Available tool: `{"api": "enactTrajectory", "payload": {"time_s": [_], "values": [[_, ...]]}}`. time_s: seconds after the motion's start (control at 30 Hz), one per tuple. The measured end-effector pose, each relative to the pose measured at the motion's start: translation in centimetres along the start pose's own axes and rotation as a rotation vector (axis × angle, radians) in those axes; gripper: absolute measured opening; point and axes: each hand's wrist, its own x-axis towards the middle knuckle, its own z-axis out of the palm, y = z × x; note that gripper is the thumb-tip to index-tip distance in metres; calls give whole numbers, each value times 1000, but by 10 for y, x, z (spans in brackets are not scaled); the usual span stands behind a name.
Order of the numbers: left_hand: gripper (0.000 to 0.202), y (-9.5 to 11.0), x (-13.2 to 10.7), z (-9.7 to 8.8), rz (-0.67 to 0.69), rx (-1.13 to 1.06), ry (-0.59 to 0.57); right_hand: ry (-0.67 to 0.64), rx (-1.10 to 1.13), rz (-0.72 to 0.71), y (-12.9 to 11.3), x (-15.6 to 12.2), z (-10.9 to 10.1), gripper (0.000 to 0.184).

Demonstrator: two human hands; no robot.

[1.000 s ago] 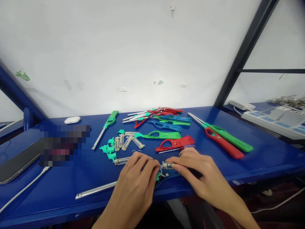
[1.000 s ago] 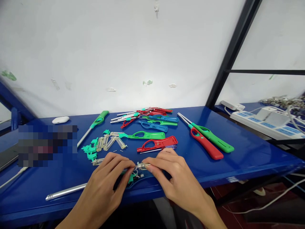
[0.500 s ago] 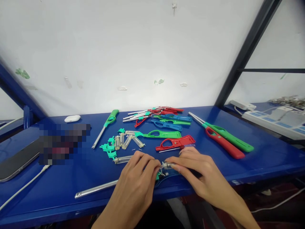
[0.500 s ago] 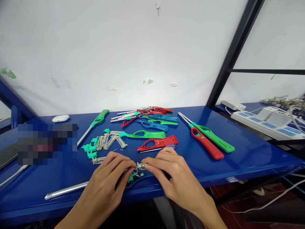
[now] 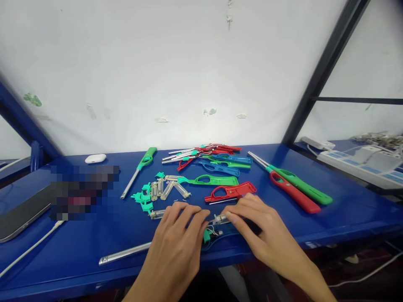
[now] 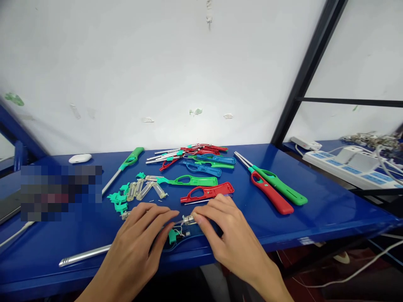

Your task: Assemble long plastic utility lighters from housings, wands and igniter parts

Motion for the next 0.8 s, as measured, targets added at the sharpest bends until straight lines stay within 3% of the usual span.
{"api": "enactTrajectory", "payload": {"time_s": [0.13,0.27,0.8], "values": [[30,-1,-10,-10,-79,52,27,-47,-6,63,-2,0,-1,25],[27,-6,-23,-18,-127,50,-30,-86,23,107,-2,0,-3,28],[24,-12,-27,-10,-188,-147,8,-69,40,125,1,2,0,22]]}}
